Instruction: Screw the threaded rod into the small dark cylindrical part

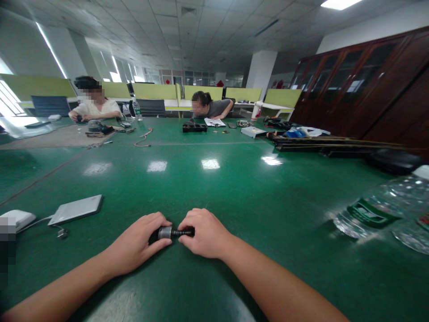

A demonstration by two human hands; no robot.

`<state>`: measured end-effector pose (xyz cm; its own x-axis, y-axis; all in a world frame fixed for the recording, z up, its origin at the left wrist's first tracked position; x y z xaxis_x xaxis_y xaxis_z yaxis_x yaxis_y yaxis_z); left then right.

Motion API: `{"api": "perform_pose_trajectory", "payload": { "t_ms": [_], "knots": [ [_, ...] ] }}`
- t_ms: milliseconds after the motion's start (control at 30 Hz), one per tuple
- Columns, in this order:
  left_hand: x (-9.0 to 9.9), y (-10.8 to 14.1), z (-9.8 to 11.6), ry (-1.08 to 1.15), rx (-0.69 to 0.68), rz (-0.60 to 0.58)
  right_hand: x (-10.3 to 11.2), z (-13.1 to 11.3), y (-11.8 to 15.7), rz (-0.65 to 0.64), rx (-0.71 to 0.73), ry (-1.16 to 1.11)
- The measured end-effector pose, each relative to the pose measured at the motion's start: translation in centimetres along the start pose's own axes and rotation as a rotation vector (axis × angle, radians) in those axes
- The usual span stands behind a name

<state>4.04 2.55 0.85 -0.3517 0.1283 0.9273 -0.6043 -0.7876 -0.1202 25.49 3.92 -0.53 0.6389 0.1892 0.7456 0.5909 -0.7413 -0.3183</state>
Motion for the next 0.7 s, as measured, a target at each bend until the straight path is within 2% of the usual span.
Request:
{"api": "perform_pose_trajectory", "payload": {
  "t_ms": [700],
  "knots": [
    [0.18, -0.06, -0.03, 0.017, -0.002, 0.034, 0.83, 0.66, 0.25, -0.011, -0.025, 0.022]
  ]
}}
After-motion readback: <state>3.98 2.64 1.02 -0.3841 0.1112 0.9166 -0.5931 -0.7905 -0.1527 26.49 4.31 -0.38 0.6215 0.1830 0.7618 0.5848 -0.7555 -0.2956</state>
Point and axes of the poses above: each hand's wrist, its own y-axis away from the middle knuckle, its own x-axis out of the back of the hand, z = x × y, the point moved 1 cm from there along -y, towards the middle knuckle, and after that the axes turned 4 degrees about -y, right-handed, at the moved point
